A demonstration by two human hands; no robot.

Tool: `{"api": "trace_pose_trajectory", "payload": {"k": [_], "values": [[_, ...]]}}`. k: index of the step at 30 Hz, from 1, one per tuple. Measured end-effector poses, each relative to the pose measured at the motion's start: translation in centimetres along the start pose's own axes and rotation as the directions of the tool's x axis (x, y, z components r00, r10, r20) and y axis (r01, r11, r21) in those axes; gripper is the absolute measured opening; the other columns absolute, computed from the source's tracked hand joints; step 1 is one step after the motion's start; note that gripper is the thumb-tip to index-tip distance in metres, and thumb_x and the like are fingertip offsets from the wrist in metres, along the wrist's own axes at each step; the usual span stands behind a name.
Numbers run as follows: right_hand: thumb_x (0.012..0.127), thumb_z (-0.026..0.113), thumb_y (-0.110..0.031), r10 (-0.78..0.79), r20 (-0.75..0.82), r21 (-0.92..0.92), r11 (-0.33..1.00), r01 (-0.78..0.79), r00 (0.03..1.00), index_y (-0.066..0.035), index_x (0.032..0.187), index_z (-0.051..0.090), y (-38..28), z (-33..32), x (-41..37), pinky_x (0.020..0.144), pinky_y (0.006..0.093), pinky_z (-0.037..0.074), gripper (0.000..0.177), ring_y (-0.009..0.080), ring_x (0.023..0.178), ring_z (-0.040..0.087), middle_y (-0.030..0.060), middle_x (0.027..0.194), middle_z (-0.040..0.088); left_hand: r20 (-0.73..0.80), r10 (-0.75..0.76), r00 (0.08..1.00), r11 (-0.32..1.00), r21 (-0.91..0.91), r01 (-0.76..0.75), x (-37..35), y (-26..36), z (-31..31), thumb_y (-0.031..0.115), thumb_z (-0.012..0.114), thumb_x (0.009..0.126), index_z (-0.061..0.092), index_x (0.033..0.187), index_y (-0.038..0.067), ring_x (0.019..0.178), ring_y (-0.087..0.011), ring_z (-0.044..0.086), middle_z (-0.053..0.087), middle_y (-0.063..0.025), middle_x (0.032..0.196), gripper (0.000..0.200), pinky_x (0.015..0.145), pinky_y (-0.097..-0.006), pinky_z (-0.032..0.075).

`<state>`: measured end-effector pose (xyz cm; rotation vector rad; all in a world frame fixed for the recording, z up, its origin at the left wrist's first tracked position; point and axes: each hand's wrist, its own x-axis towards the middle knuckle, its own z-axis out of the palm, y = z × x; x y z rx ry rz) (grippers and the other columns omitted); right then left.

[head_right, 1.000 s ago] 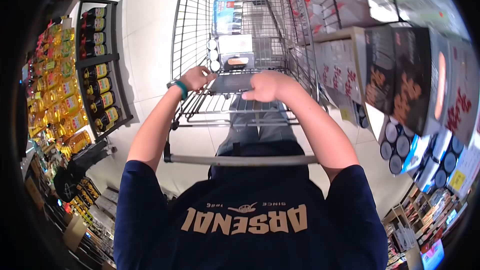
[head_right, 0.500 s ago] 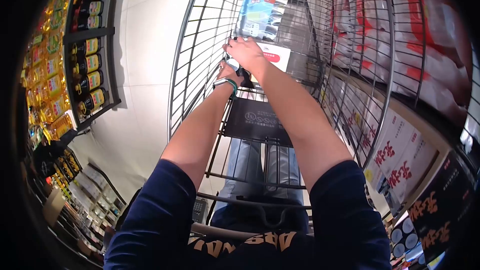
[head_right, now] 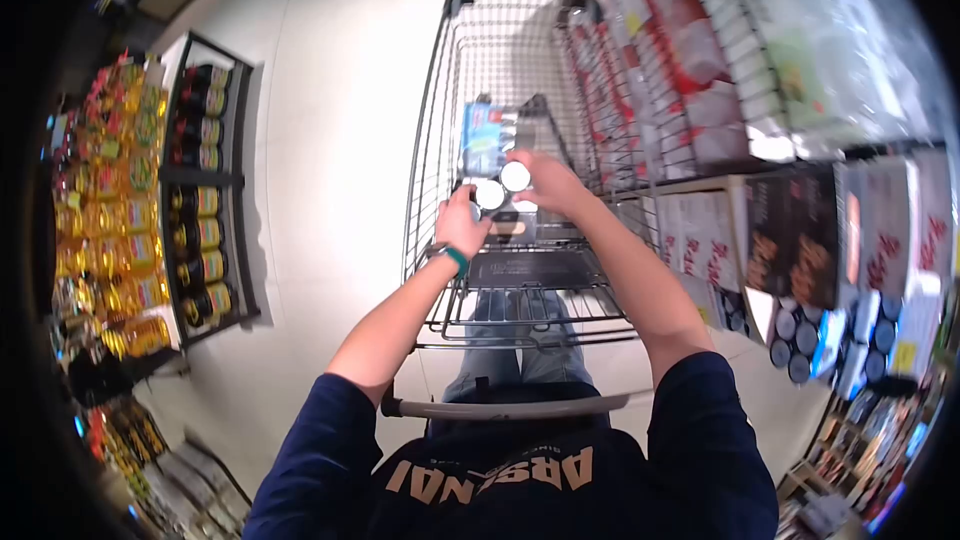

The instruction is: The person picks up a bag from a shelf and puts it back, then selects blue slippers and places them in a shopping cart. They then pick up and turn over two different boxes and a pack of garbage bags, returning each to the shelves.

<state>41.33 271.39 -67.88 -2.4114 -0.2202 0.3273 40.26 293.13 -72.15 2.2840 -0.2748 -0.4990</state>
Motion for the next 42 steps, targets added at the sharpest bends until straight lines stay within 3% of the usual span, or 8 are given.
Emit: {"api": "trace_pose_trajectory", "payload": {"k": [4,6,11,15,21,24,32,42], "values": [[0.069,0.087,-0.016,0.181,-0.205,0.215,0.967,-0.136,0.962,-0.006,0.129,0.051,-5.4,-5.6,-8.8,0.089,0.0370,0.050,0.070,0.0249,0.112,0.061,0.0087,0.119,0.063,-0.055,0.279,0.959,0.903,-0.323,-0.282,-3.2,5.5,-5.8,0.017,0.078,0.067,0.059,0.120,0.008,0.109,-0.0355,0.052,0.064,-0.0159,0.112,0.057,0.098,-0.0435,0.043],[0.083,0.077,-0.017,0.258,-0.206,0.753,0.658,-0.016,0.944,-0.005,0.134,0.048,-7.3,-6.1,-12.7,0.096,0.0346,0.048,0.059,0.0173,0.116,0.057,0.0053,0.123,0.059,-0.028,0.319,0.947,0.759,-0.590,-0.274,-4.5,8.1,-7.2,0.016,0.080,0.073,0.055,0.125,0.006,0.104,-0.0243,0.059,0.065,-0.0105,0.109,0.058,0.092,-0.0363,0.048],[0.098,0.058,-0.026,0.473,-0.235,0.963,0.231,0.138,0.849,-0.006,0.140,0.041,-13.8,-5.8,-20.4,0.091,0.0353,0.052,0.049,0.0177,0.111,0.060,0.0072,0.128,0.055,0.032,0.290,0.957,0.410,-0.907,-0.094,-9.5,16.3,-9.8,0.015,0.077,0.085,0.049,0.133,0.001,0.097,-0.0142,0.063,0.065,-0.0081,0.109,0.057,0.085,-0.0287,0.052],[0.097,0.058,-0.031,0.464,-0.294,0.943,0.281,0.176,0.836,-0.002,0.138,0.038,-17.1,-6.3,-26.0,0.070,0.0388,0.060,0.054,0.0251,0.098,0.066,0.0116,0.120,0.059,0.198,0.339,0.920,0.243,-0.963,0.118,-12.2,20.0,-10.5,0.016,0.059,0.099,0.042,0.140,-0.001,0.098,-0.0133,0.063,0.065,-0.0095,0.110,0.048,0.086,-0.0272,0.052],[0.096,0.055,-0.041,0.511,-0.475,0.861,0.436,0.260,0.716,0.000,0.114,0.048,-20.2,-9.9,-34.0,0.043,0.0262,0.049,0.044,0.0173,0.053,0.061,0.0115,0.082,0.062,0.231,0.620,0.750,0.437,-0.896,-0.085,-18.3,25.3,-9.1,0.019,0.055,0.100,0.026,0.147,0.003,0.112,-0.0162,0.057,0.055,-0.0122,0.126,0.057,0.089,-0.0298,0.053],[0.096,0.055,-0.042,0.546,-0.525,0.842,0.443,0.308,0.652,0.000,0.114,0.048,-21.4,-11.4,-36.7,0.040,0.0232,0.046,0.047,0.0143,0.048,0.058,0.0094,0.079,0.060,0.190,0.592,0.783,0.453,-0.882,-0.128,-23.0,28.2,-7.3,0.026,0.047,0.102,0.035,0.136,0.003,0.103,-0.0223,0.064,0.057,-0.0129,0.120,0.043,0.065,-0.0353,0.062],[0.096,0.053,-0.048,0.518,-0.613,0.770,0.561,0.304,0.597,-0.001,0.115,0.048,-22.1,-11.9,-40.9,0.035,0.0205,0.037,0.051,0.0098,0.042,0.052,0.0048,0.076,0.056,0.143,0.632,0.762,0.437,-0.877,-0.198,-25.8,30.8,-5.6,0.044,0.043,0.102,0.039,0.128,0.003,0.088,-0.0219,0.068,0.062,-0.0147,0.109,0.048,0.064,-0.0332,0.061],[0.096,0.048,-0.055,0.469,-0.691,0.675,0.690,0.260,0.550,-0.002,0.118,0.050,-23.6,-12.5,-43.5,0.037,0.0208,0.029,0.057,0.0068,0.043,0.041,0.0023,0.076,0.056,0.051,0.693,0.719,0.436,-0.824,-0.362,-26.7,32.3,-6.0,0.051,0.035,0.102,0.039,0.136,0.004,0.057,-0.0063,0.053,0.061,-0.0051,0.089,0.058,0.040,-0.0183,0.038]]}}
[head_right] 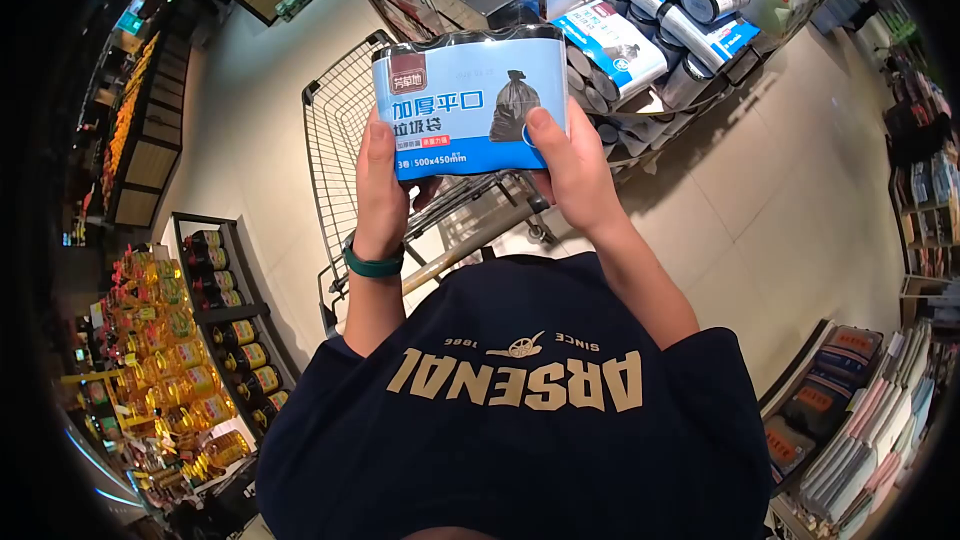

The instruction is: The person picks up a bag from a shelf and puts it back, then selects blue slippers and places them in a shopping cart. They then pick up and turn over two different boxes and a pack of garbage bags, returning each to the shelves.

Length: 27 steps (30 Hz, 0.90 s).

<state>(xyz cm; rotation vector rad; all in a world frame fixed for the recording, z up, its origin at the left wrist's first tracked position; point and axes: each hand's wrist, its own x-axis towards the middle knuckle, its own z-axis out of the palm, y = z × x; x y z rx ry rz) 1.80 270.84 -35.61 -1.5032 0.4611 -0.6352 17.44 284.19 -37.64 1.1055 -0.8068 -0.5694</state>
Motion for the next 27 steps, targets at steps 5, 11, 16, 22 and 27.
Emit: {"api": "trace_pose_trajectory", "payload": {"k": [5,11,16,22,27], "values": [[0.096,0.045,-0.055,0.043,-0.015,0.078,0.996,-0.041,0.999,-0.005,0.116,0.052,-0.1,-0.8,-0.6,0.038,0.0197,0.027,0.055,0.0055,0.044,0.039,0.0012,0.075,0.056,0.078,-0.121,0.990,0.992,-0.022,0.123,-0.8,0.3,-0.3,0.051,0.038,0.102,0.031,0.149,0.003,0.088,-0.0097,0.061,0.062,-0.0090,0.110,0.067,0.074,-0.0226,0.050],[0.097,0.036,-0.060,0.180,0.137,0.426,0.877,-0.222,0.974,-0.007,0.110,0.058,0.9,-2.0,-0.4,0.034,0.0188,0.027,0.059,0.0048,0.042,0.039,0.0041,0.080,0.064,0.134,0.221,0.966,0.975,-0.020,-0.221,-2.1,2.5,2.3,0.063,0.065,0.083,0.009,0.156,0.005,0.142,-0.0313,0.032,0.028,-0.0190,0.154,0.109,0.112,-0.0419,0.031],[0.096,0.037,-0.060,0.289,0.579,0.649,0.403,-0.646,0.762,-0.006,0.115,0.059,2.2,-1.0,-1.5,0.030,0.0196,0.027,0.062,0.0082,0.037,0.038,0.0099,0.075,0.063,0.283,0.463,0.840,0.848,0.136,-0.513,-1.0,0.8,2.0,0.044,0.091,0.059,0.014,0.154,0.012,0.144,-0.0382,0.024,0.003,-0.0220,0.159,0.127,0.112,-0.0502,0.031],[0.097,0.032,-0.053,0.050,0.857,0.504,0.126,-0.854,0.513,0.000,0.124,0.053,5.6,-0.7,-2.2,0.029,0.0197,0.028,0.063,0.0083,0.033,0.032,0.0132,0.063,0.054,0.232,0.471,0.851,0.839,0.182,-0.513,-1.1,1.7,2.3,0.021,0.094,0.056,0.008,0.155,0.010,0.134,-0.0318,0.041,0.031,-0.0181,0.149,0.131,0.108,-0.0438,0.038],[0.100,0.025,-0.052,-0.127,0.924,0.379,0.157,-0.912,0.361,0.002,0.116,0.055,6.3,-0.8,-2.1,0.028,0.0215,0.029,0.063,0.0101,0.032,0.039,0.0142,0.057,0.051,0.140,0.386,0.912,0.918,0.036,-0.395,-0.8,2.8,2.8,0.018,0.094,0.060,0.006,0.155,0.009,0.125,-0.0300,0.051,0.044,-0.0199,0.140,0.130,0.105,-0.0417,0.042]]}}
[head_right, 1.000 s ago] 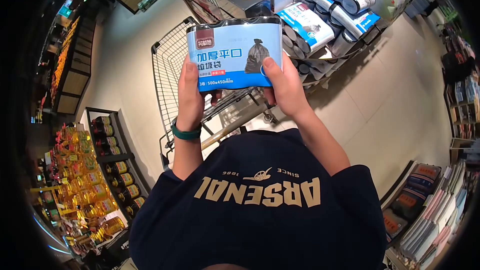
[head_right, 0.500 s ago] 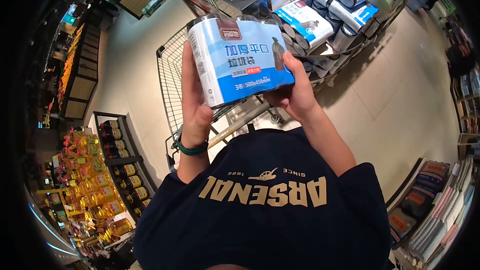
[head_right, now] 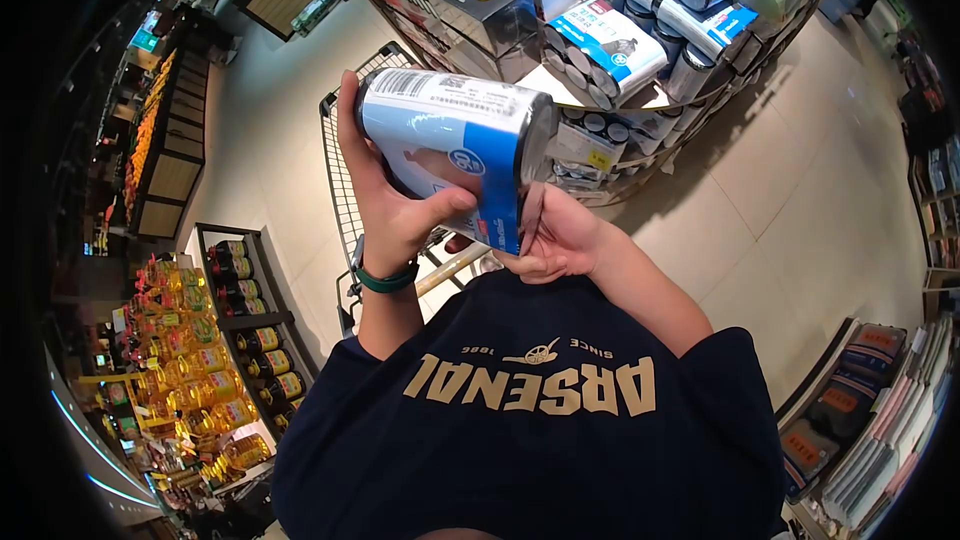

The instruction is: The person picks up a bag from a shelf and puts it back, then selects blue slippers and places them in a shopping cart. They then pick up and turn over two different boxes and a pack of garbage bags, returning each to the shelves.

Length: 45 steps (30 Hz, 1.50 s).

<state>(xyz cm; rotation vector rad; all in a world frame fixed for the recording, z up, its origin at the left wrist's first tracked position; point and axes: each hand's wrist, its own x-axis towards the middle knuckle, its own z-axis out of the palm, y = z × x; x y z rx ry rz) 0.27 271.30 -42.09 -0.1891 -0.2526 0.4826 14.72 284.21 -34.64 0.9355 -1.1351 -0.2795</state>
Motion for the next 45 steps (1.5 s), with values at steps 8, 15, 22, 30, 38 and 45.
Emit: {"api": "trace_pose_trajectory", "payload": {"k": [8,15,22,30,38,45], "values": [[0.102,0.021,-0.056,-0.425,-0.495,-0.653,0.757,-0.002,0.758,0.002,0.118,0.052,-0.5,5.5,0.2,0.038,0.0254,0.040,0.067,0.0163,0.042,0.052,0.0215,0.072,0.063,-0.281,-0.256,0.925,0.963,-0.162,0.217,0.3,-0.9,-0.5,0.027,0.072,0.089,0.017,0.154,0.005,0.120,-0.0255,0.053,0.050,-0.0186,0.134,0.088,0.104,-0.0365,0.041],[0.099,0.057,-0.038,-0.667,-0.363,-0.928,0.320,-0.190,0.651,-0.002,0.145,0.036,-1.5,5.9,-1.4,0.055,0.0211,0.045,0.062,0.0072,0.066,0.055,0.0059,0.085,0.058,-0.233,-0.309,0.922,0.947,-0.170,0.274,0.7,-0.6,-1.8,0.023,0.067,0.093,0.021,0.154,0.006,0.119,-0.0200,0.053,0.053,-0.0136,0.133,0.078,0.101,-0.0322,0.043],[0.081,0.078,-0.027,-0.774,-0.196,-0.954,0.008,-0.300,0.602,-0.007,0.143,0.043,-2.3,10.0,-1.6,0.063,0.0249,0.049,0.074,0.0126,0.079,0.063,0.0165,0.111,0.063,0.281,-0.282,0.917,0.910,0.380,0.163,1.4,1.4,-2.8,0.022,0.071,0.087,0.052,0.140,0.010,0.121,-0.0259,0.054,0.057,-0.0155,0.130,0.058,0.104,-0.0344,0.039],[0.082,0.073,-0.041,-0.865,-0.124,-0.907,-0.099,-0.409,0.486,0.001,0.126,0.056,-1.9,7.8,-2.2,0.080,0.0319,0.050,0.064,0.0193,0.089,0.066,0.0167,0.100,0.069,0.177,-0.229,0.957,0.822,0.561,0.093,2.8,0.7,-0.8,0.017,0.076,0.083,0.067,0.121,0.007,0.099,-0.0198,0.066,0.067,-0.0113,0.119,0.040,0.082,-0.0306,0.052],[0.092,0.066,-0.039,-0.948,-0.127,-0.991,0.110,-0.074,0.290,0.002,0.124,0.053,-3.1,7.3,-4.2,0.059,0.0210,0.040,0.053,0.0034,0.068,0.049,-0.0003,0.084,0.057,0.012,-0.324,0.946,0.939,0.122,0.321,1.5,-0.1,-1.9,0.014,0.071,0.086,0.037,0.149,0.009,0.108,-0.0204,0.061,0.055,-0.0162,0.132,0.072,0.078,-0.0298,0.056],[0.091,0.068,-0.036,-0.944,-0.179,-0.984,0.176,-0.034,0.278,0.001,0.133,0.043,-2.7,7.4,-3.8,0.044,0.0192,0.033,0.061,0.0020,0.057,0.045,-0.0009,0.079,0.057,0.134,-0.339,0.931,0.939,-0.020,0.345,1.4,-0.2,-0.7,0.010,0.065,0.089,0.018,0.155,0.006,0.112,-0.0244,0.062,0.052,-0.0251,0.135,0.081,0.087,-0.0327,0.053]]}}
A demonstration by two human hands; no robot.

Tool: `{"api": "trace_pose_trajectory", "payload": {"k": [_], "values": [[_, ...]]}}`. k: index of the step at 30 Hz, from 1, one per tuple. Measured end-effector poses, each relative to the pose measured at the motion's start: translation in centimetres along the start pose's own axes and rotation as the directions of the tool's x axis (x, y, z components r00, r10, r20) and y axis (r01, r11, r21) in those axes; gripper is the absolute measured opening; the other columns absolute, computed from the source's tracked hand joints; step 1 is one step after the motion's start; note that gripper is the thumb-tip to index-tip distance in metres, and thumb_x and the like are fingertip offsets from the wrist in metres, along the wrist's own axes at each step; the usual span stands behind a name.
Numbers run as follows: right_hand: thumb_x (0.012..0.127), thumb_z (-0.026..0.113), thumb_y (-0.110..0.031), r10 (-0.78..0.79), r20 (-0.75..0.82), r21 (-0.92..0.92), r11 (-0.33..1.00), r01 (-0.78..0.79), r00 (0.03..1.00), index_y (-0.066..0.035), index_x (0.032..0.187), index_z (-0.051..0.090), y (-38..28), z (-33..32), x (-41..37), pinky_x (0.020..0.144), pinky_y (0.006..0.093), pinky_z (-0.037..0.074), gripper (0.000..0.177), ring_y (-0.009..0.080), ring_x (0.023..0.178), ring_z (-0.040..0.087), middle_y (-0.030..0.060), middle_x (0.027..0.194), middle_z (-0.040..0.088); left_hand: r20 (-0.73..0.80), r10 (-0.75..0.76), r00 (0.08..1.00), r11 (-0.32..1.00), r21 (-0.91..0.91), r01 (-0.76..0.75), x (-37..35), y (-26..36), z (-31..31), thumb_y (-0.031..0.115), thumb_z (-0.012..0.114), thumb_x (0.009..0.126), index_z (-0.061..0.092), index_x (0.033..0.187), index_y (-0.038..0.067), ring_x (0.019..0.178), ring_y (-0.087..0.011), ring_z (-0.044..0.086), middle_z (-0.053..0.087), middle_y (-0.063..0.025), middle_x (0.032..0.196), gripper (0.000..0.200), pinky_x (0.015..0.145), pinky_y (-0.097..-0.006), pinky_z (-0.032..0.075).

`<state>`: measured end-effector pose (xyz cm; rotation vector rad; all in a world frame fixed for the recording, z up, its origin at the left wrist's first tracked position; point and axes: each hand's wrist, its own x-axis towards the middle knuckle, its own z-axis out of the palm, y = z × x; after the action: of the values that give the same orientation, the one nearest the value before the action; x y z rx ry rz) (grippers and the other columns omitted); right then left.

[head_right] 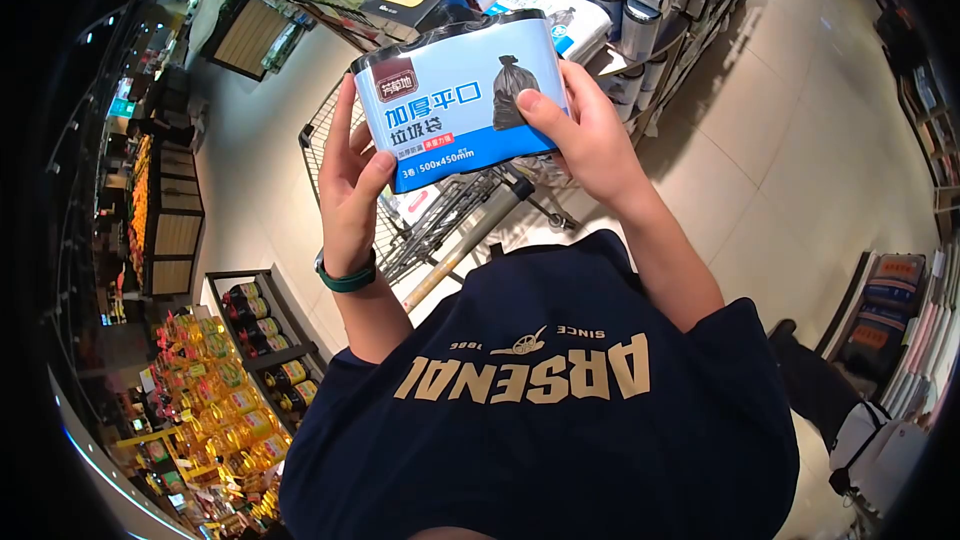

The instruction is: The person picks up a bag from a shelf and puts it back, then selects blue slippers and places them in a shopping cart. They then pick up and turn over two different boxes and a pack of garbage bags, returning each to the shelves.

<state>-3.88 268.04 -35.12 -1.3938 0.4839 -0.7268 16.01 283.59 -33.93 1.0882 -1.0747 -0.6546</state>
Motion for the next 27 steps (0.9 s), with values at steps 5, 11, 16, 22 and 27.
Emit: {"api": "trace_pose_trajectory", "payload": {"k": [5,11,16,22,27], "values": [[0.082,0.078,-0.021,-0.229,0.035,-0.114,0.966,0.232,0.973,-0.002,0.144,0.027,0.9,0.8,-0.4,0.082,0.0299,0.049,0.083,0.0131,0.097,0.060,0.0101,0.114,0.059,-0.043,0.117,0.992,0.993,-0.010,-0.118,0.3,-1.4,-0.7,0.005,0.062,0.089,0.023,0.154,0.004,0.128,-0.0274,0.050,0.046,-0.0220,0.143,0.076,0.100,-0.0387,0.046],[0.076,0.083,-0.005,-0.114,0.074,-0.087,0.989,0.120,0.991,-0.005,0.143,0.030,1.1,0.8,-0.7,0.093,0.0331,0.047,0.085,0.0152,0.105,0.060,0.0076,0.125,0.055,-0.074,0.262,0.962,0.964,-0.034,-0.265,0.3,-2.7,-1.1,-0.001,0.058,0.091,0.030,0.151,0.001,0.138,-0.0271,0.040,0.040,-0.0176,0.149,0.066,0.105,-0.0391,0.040],[0.079,0.082,-0.024,-0.136,0.046,-0.095,0.986,0.140,0.990,-0.004,0.148,0.016,1.6,0.9,-0.5,0.078,0.0308,0.054,0.098,0.0177,0.096,0.063,0.0157,0.122,0.055,-0.141,0.104,0.985,0.994,0.045,-0.098,2.2,-2.4,0.4,0.009,0.057,0.097,0.036,0.148,0.001,0.121,-0.0197,0.055,0.050,-0.0151,0.140,0.056,0.099,-0.0312,0.045],[0.087,0.075,-0.031,0.102,-0.092,-0.025,0.994,-0.105,0.991,-0.011,0.153,-0.018,2.4,0.8,-1.3,0.047,0.0227,0.045,0.116,0.0103,0.061,0.058,0.0123,0.090,0.063,-0.073,-0.103,0.992,0.978,0.176,0.114,4.0,-5.5,0.6,0.017,0.063,0.095,0.043,0.143,-0.002,0.113,-0.0180,0.057,0.050,-0.0151,0.133,0.055,0.093,-0.0295,0.048],[0.091,0.071,-0.024,-0.029,-0.124,0.040,0.999,0.034,0.992,-0.014,0.153,-0.019,2.7,-0.1,-0.4,0.056,0.0260,0.052,0.109,0.0147,0.070,0.062,0.0175,0.106,0.061,-0.076,0.071,0.995,0.928,0.371,-0.037,8.6,-7.3,1.2,0.022,0.066,0.093,0.055,0.134,0.001,0.111,-0.0198,0.055,0.054,-0.0162,0.125,0.048,0.092,-0.0320,0.047]]}}
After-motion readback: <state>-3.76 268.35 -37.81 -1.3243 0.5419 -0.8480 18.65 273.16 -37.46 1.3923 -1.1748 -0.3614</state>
